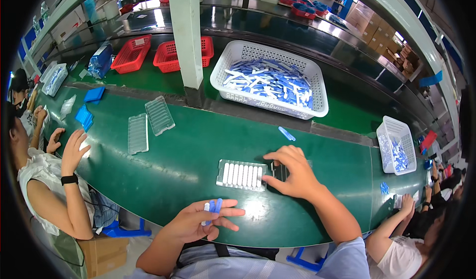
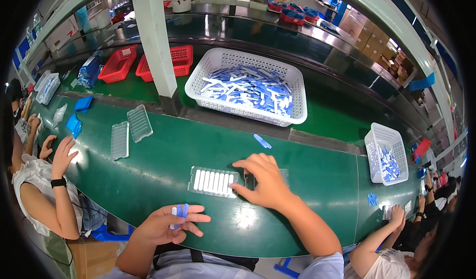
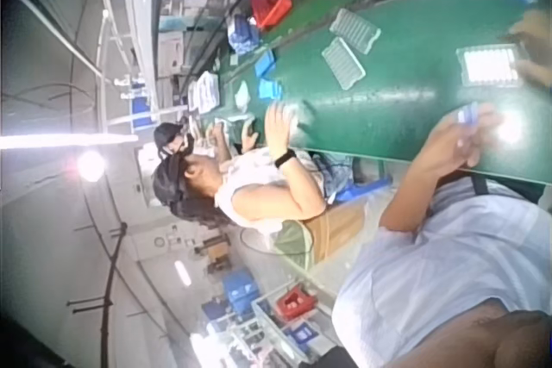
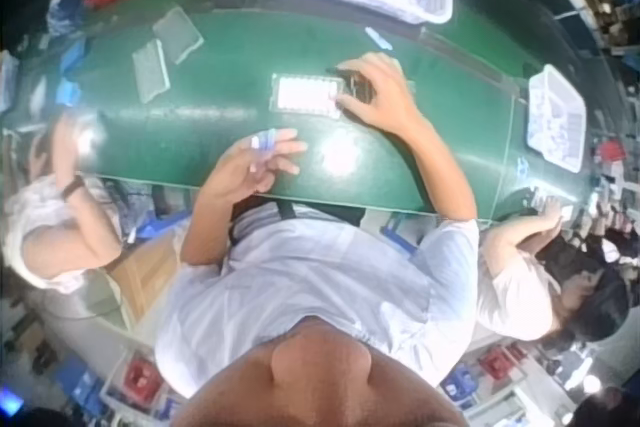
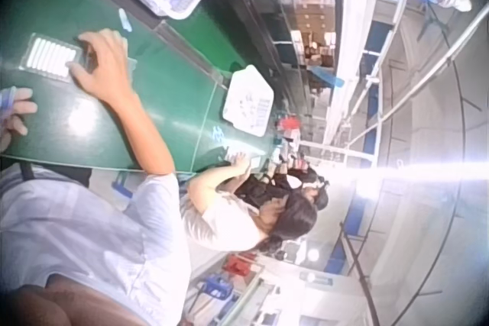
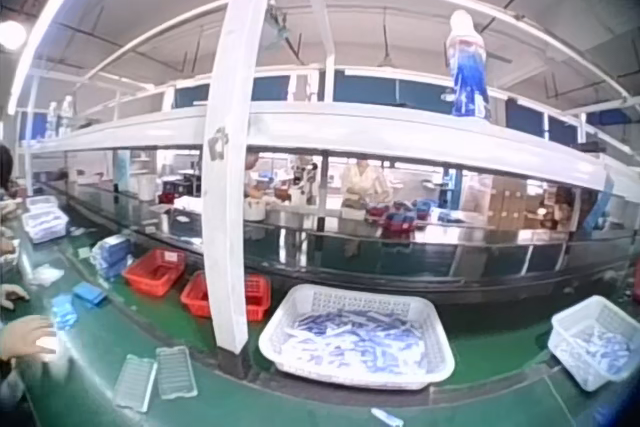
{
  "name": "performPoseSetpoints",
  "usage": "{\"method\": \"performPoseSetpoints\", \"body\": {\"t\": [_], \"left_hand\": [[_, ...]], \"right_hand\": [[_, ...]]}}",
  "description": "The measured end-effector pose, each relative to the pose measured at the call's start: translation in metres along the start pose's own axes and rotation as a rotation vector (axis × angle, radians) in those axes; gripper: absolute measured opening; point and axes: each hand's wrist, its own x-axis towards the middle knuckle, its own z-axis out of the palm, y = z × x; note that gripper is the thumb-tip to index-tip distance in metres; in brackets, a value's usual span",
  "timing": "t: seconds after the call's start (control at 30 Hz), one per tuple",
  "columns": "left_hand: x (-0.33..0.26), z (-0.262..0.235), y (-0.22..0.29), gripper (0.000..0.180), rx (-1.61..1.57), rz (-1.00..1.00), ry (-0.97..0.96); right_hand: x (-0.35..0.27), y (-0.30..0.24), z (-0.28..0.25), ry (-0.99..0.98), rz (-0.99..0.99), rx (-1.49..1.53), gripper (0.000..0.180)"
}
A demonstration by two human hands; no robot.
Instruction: The person assembles small plastic components by hand and places them into a clear tray on a factory assembly line.
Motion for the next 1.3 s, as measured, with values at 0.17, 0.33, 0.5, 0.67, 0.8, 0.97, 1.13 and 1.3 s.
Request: {"method": "performPoseSetpoints", "body": {"t": [0.17,0.33,0.5,0.67,0.8,0.97,1.13,1.3], "left_hand": [[0.017,0.021,0.002,0.05,0.092,-0.05,-0.113],[0.036,0.031,-0.013,0.051,0.172,-0.113,-0.213],[0.027,0.024,-0.005,0.047,0.203,0.004,-0.092],[0.019,0.014,-0.001,0.047,0.161,-0.014,-0.006],[0.014,0.011,-0.003,0.046,0.088,-0.004,0.007],[0.016,0.01,-0.001,0.046,0.038,-0.009,-0.03],[0.029,0.033,0.001,0.049,0.146,-0.069,-0.082],[0.036,0.038,-0.002,0.05,0.16,-0.103,-0.169]], "right_hand": [[-0.024,-0.04,-0.007,-0.035,0.133,0.365,0.031],[-0.031,-0.052,0.004,-0.221,0.046,0.434,0.018],[-0.03,0.0,-0.024,0.372,0.019,-0.228,0.011],[-0.047,0.013,-0.006,0.087,-0.143,-0.435,0.027],[-0.048,0.014,-0.015,0.012,-0.124,-0.466,0.037],[-0.057,0.018,-0.018,-0.013,-0.265,-0.25,0.028],[-0.049,-0.019,-0.017,0.122,-0.19,-0.211,0.027],[-0.054,0.009,-0.026,-0.027,-0.158,-0.311,0.029]]}}
